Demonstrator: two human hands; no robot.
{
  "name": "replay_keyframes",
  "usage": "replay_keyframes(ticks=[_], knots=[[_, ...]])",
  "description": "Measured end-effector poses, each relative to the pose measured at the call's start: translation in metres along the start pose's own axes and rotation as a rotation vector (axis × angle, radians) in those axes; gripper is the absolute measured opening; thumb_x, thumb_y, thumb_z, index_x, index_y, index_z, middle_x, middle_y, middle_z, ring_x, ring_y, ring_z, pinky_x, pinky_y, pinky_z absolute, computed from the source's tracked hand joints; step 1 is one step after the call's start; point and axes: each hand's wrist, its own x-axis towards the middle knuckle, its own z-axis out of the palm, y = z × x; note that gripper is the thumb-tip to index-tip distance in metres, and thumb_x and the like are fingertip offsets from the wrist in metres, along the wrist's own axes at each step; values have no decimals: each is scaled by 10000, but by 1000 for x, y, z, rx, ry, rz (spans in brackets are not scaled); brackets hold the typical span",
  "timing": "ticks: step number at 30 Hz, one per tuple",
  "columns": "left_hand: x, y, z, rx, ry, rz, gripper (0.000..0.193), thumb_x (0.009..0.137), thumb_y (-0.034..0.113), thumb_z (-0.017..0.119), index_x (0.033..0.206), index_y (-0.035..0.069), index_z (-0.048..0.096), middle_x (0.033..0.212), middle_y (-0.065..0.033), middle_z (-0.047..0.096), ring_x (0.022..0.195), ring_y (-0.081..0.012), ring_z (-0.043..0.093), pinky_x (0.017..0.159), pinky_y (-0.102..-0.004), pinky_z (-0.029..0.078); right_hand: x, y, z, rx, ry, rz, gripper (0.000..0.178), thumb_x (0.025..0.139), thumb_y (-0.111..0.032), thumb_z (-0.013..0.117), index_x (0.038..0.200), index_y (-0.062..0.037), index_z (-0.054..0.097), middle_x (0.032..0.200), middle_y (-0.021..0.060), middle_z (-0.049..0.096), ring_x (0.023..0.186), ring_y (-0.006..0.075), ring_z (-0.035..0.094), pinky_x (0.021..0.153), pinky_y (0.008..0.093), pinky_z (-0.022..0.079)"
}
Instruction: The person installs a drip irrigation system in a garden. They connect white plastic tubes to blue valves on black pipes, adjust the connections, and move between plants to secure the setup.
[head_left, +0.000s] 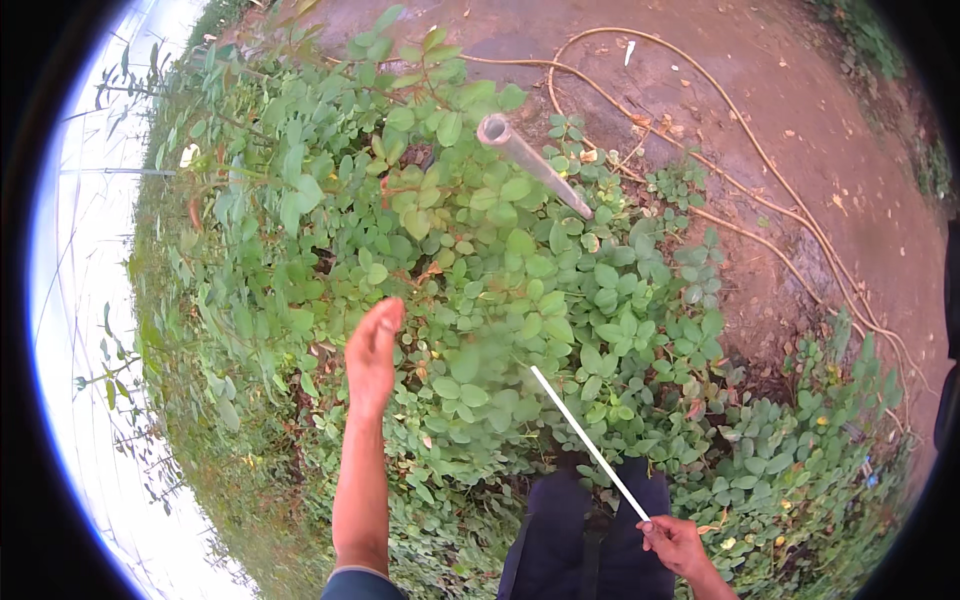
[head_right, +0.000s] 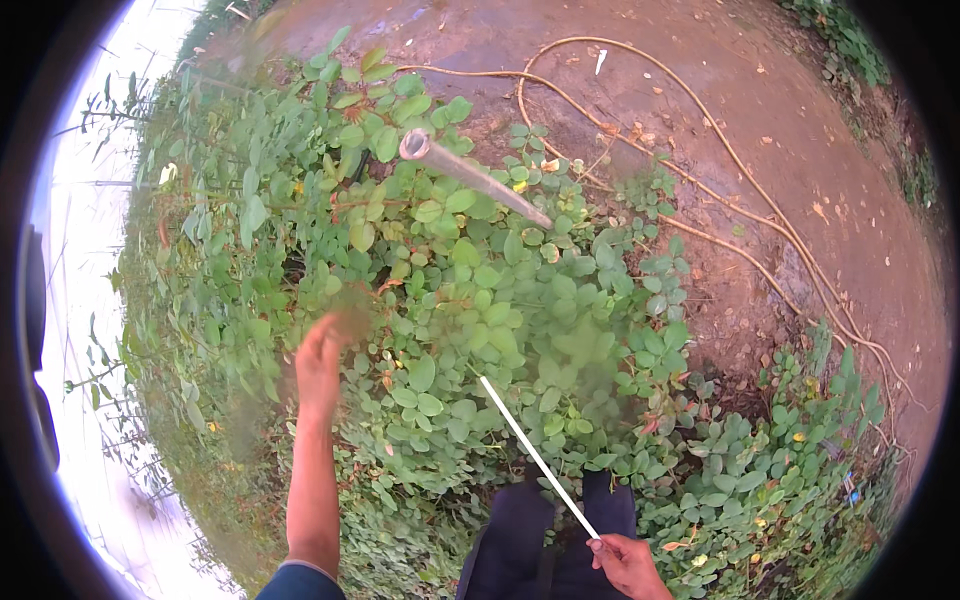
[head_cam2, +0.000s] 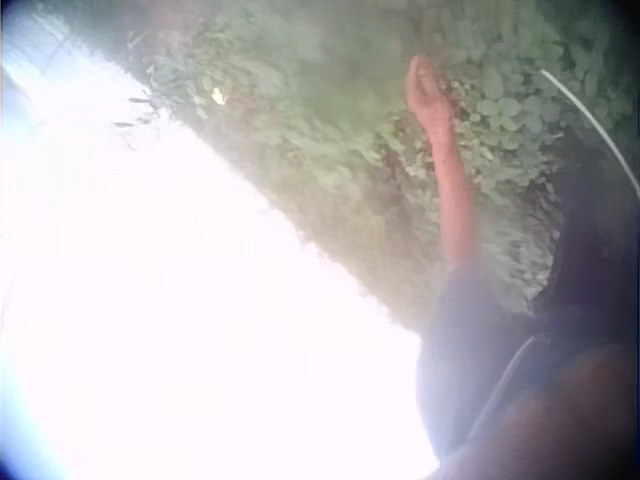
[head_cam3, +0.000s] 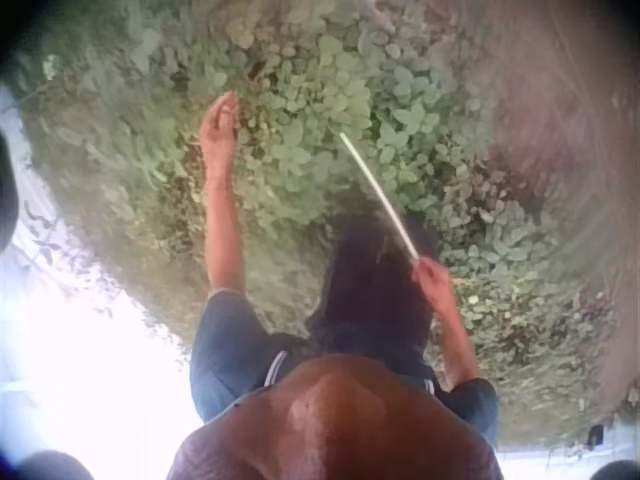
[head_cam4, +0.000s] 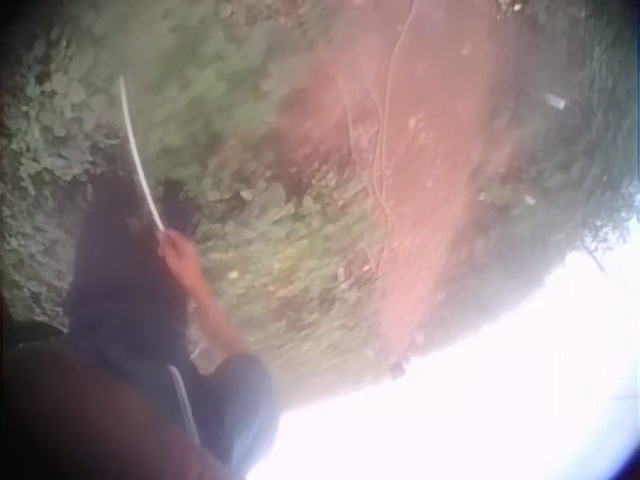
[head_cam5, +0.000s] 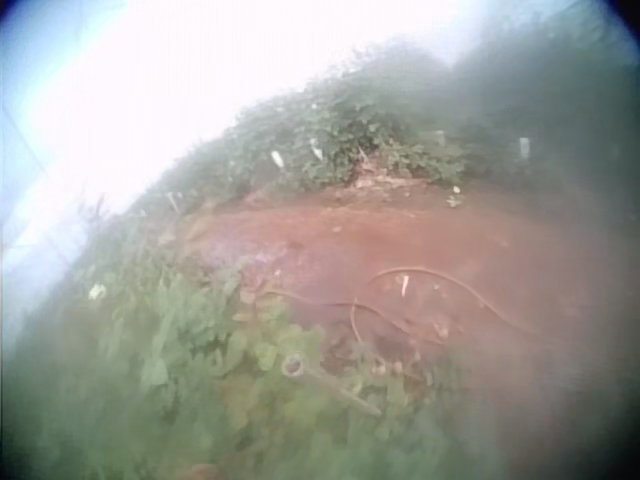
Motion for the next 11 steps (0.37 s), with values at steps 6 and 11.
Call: replay_keyframes(ticks=[6,11], knots=[[191,79,0,-509,400,376,232,952,131,541,1094,-44,594,1092,-189,649,1019,-245,636,963,-361,503,7,-24,-33,-36,31,35,255,956,-209,592,973,32,673,659,19,613,566,55,507,518,212,390],[336,54,-5,-93,90,-271,209,937,125,509,1074,4,612,953,-105,673,809,-165,639,736,-288,553,35,-44,-42,70,59,99,240,958,-198,588,977,26,673,665,19,617,541,46,491,488,202,372]])
